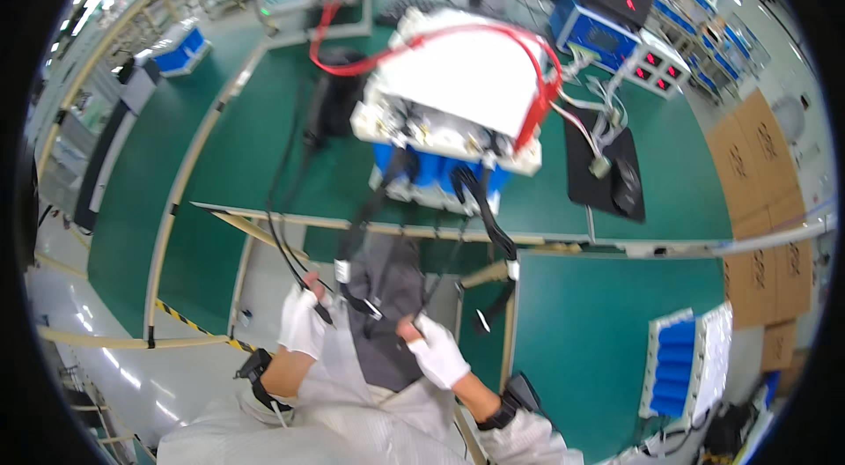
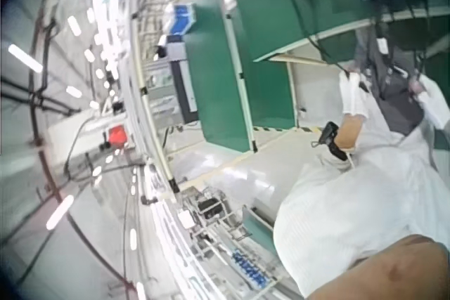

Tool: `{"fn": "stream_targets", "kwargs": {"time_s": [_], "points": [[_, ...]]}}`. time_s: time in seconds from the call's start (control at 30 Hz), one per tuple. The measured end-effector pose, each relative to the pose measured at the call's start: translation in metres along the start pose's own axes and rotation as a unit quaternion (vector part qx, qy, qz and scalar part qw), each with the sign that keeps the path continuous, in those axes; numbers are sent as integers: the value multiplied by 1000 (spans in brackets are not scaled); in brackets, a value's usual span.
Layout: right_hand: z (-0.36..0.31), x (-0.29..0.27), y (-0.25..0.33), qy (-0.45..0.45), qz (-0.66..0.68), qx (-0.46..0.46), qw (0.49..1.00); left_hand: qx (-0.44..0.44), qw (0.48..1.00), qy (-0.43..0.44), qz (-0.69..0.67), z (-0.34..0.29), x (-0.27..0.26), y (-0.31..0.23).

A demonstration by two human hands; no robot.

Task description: Testing and recording data for industrial battery modules using electrical test equipment and paper documentation.

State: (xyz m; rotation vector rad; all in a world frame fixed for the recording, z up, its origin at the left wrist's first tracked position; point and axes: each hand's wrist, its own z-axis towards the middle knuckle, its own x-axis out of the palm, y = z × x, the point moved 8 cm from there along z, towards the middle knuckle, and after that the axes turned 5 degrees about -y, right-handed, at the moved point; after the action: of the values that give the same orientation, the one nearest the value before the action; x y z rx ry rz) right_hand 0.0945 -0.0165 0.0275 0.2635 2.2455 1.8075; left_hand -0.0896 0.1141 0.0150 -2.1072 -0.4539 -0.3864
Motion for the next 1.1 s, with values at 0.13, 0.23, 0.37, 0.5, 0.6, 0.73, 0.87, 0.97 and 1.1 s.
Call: {"fn": "stream_targets", "kwargs": {"time_s": [0.13,0.23,0.37,0.5,0.6,0.73,0.87,0.97,1.1], "points": [[-6,10,-4,-11,201,146,969,-64,992,98,-52,-23,44,15],[-10,6,-5,-31,242,138,960,-120,984,102,-81,-33,54,36],[-14,0,-5,-39,258,114,959,-124,964,211,-107,-37,64,48],[-16,0,-8,-34,269,129,954,-119,968,191,-112,-35,66,46],[-13,0,-7,-28,270,133,953,-101,974,185,-85,-35,68,44],[-7,-14,3,-73,263,97,957,-121,975,166,-82,-24,71,51],[-3,-80,8,-288,134,-37,948,-174,954,185,-156,-15,72,46],[9,-155,45,-440,84,-84,890,-75,975,178,-110,-7,57,31],[13,-249,128,-611,-166,-191,750,-96,982,130,-96,19,21,53]]}}
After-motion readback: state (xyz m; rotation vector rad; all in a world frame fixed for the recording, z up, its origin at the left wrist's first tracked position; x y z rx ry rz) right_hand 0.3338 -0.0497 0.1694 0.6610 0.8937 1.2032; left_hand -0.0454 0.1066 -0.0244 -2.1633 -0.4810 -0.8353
